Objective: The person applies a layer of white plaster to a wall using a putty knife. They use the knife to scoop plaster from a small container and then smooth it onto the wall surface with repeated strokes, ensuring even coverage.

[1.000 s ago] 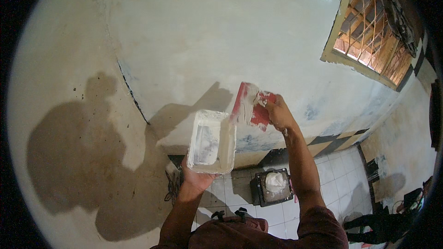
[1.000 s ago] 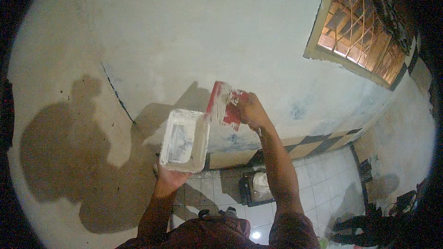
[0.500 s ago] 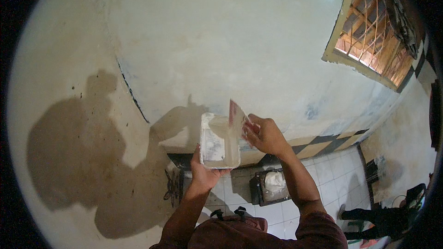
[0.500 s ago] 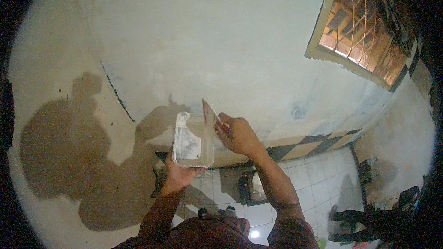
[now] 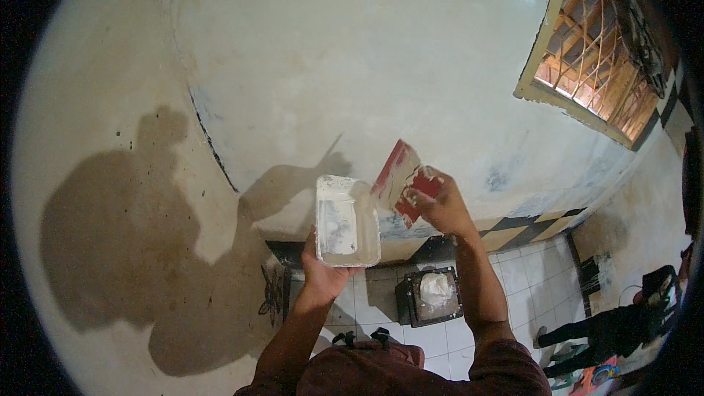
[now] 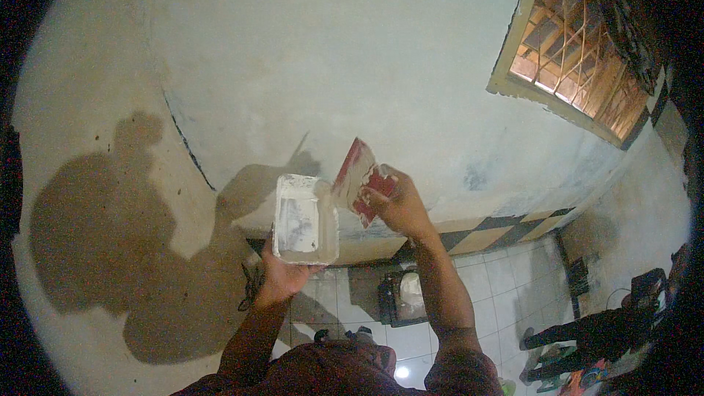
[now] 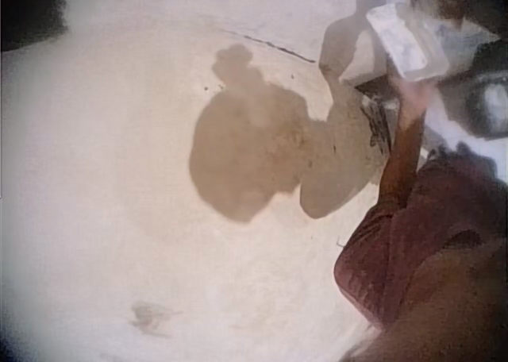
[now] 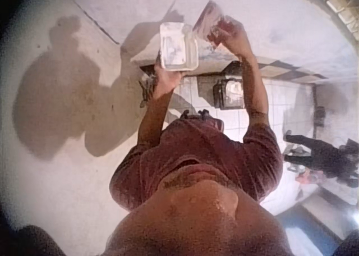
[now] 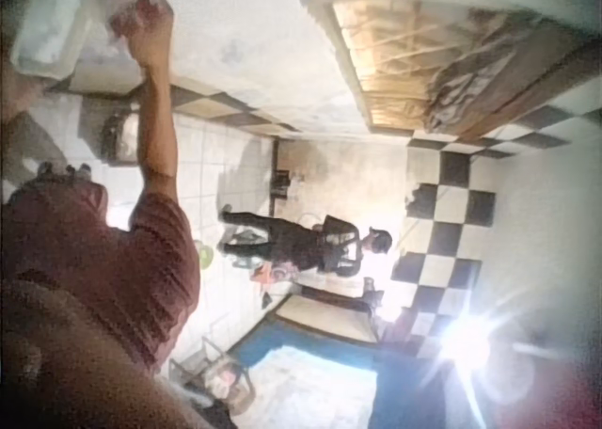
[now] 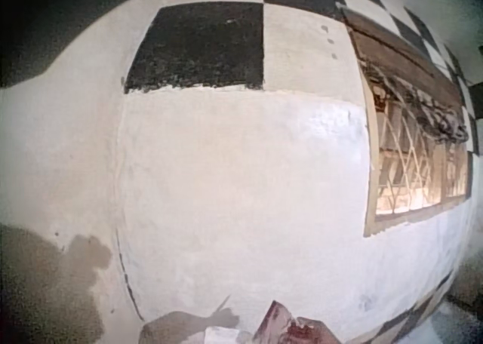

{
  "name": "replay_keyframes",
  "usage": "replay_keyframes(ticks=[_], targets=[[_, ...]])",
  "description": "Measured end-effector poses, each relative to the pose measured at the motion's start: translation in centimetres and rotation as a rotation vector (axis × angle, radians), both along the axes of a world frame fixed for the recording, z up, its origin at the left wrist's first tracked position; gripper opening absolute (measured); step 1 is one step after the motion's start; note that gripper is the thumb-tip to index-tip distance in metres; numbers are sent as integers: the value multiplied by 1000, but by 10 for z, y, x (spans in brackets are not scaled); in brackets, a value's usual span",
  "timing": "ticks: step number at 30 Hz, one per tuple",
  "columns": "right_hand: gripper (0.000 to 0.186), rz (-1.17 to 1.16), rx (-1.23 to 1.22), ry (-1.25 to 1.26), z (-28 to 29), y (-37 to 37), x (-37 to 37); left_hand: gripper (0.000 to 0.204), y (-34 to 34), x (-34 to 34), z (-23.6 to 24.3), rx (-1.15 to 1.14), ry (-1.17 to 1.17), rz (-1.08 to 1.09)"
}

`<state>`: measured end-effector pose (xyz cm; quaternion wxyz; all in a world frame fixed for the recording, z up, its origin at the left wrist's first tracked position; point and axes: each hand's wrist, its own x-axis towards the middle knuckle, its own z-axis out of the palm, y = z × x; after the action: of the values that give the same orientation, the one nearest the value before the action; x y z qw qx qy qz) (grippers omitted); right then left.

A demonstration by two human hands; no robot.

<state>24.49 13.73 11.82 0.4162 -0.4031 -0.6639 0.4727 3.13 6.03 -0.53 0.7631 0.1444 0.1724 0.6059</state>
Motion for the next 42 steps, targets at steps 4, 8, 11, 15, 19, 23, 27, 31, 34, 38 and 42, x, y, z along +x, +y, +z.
replay_keyframes(ticks=[4, 8, 11, 15, 19, 23, 27, 31, 34, 38, 42], targets=[[13, 87, -18, -69, 1, -13, -1, 67, -3, 5, 11, -76, -9, 35], [14, -13, -1, 15, 11, -4, 2, 67, -2, 5, 9, -63, -18, 30], [15, -30, -18, -77, 15, -2, -1, 68, -2, 5, 3, -71, 24, 14], [21, -80, -5, -348, 7, -2, -6, 67, -2, 5, 2, -77, 24, 53], [20, -100, 149, -437, -15, 7, -3, 64, -2, 8, -7, -61, 70, 81], [18, -88, 102, -424, -20, 7, -9, 57, -3, 9, -12, -13, 44, 160], [15, -26, -3, -400, -19, 1, -13, 55, -5, 12, -8, -37, 77, 185], [13, 8, 5, -354, -31, 1, -12, 56, -3, 20, -9, -11, 115, 216], [14, 12, -131, -206, -12, -9, -10, 56, -3, 19, 0, -22, 133, 231], [18, -25, -181, -138, -21, -10, -6, 55, -4, 21, 10, -79, 121, 233], [21, -47, -141, -177, -34, -11, -12, 52, 3, 27, -4, -38, 156, 246]])
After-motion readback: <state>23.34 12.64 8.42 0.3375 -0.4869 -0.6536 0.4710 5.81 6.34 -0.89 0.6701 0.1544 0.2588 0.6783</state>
